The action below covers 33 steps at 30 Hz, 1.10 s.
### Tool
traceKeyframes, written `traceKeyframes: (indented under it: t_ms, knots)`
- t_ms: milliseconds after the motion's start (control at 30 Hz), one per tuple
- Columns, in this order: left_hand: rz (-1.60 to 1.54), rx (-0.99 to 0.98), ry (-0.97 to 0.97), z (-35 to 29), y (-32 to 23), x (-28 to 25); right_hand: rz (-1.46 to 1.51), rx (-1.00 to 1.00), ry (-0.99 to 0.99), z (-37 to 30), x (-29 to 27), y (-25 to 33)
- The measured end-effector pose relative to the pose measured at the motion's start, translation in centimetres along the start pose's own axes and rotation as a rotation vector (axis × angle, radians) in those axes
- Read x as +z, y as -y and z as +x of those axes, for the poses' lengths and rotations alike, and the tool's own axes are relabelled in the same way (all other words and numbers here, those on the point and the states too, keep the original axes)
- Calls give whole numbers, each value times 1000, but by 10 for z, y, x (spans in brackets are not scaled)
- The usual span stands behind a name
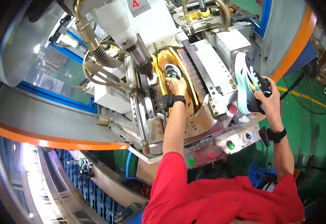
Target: The person is manufacturing shoes by using a lasting machine to shape the upper over a last and then placing them on a conveyor belt.
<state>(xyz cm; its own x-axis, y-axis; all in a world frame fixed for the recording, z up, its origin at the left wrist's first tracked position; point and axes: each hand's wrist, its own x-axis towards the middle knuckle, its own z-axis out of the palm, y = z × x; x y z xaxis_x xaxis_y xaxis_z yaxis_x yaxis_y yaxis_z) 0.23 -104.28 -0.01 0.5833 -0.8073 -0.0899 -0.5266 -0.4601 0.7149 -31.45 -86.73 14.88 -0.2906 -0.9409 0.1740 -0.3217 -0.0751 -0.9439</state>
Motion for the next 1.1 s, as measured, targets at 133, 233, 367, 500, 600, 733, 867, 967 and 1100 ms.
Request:
traceKeyframes:
  t_ms: [133, 233, 367, 500, 600, 733, 867, 967, 1100]
  knots:
    - [-11, -15, -33, 24, 18, -24, -21, -20, 59, 58, 41, 14]
    - [-883, -167, 187, -7, 27, -64, -220, -52, 220, 115, 93, 41]
    - [-1094, -196, 448, -108, 51, -149, -464, -99, 500, 163, 188, 39]
    - [-1124, -244, 413, -224, 89, -258, -565, -72, 616, 142, 293, 17]
    - [-966, -310, 142, -294, 124, -318, -788, -89, 515, 121, 365, -14]
    - [-712, -351, -258, -377, 152, -352, -700, -49, 386, 82, 399, -30]
    - [-1052, -505, -658, -440, 180, -341, -787, -223, 436, 41, 377, 0]
    - [-953, -631, -777, -484, 197, -326, -215, -819, 417, -61, 314, 12]
    - [-702, -709, -623, -512, 200, -298, -15, -764, 970, -210, 249, -14]
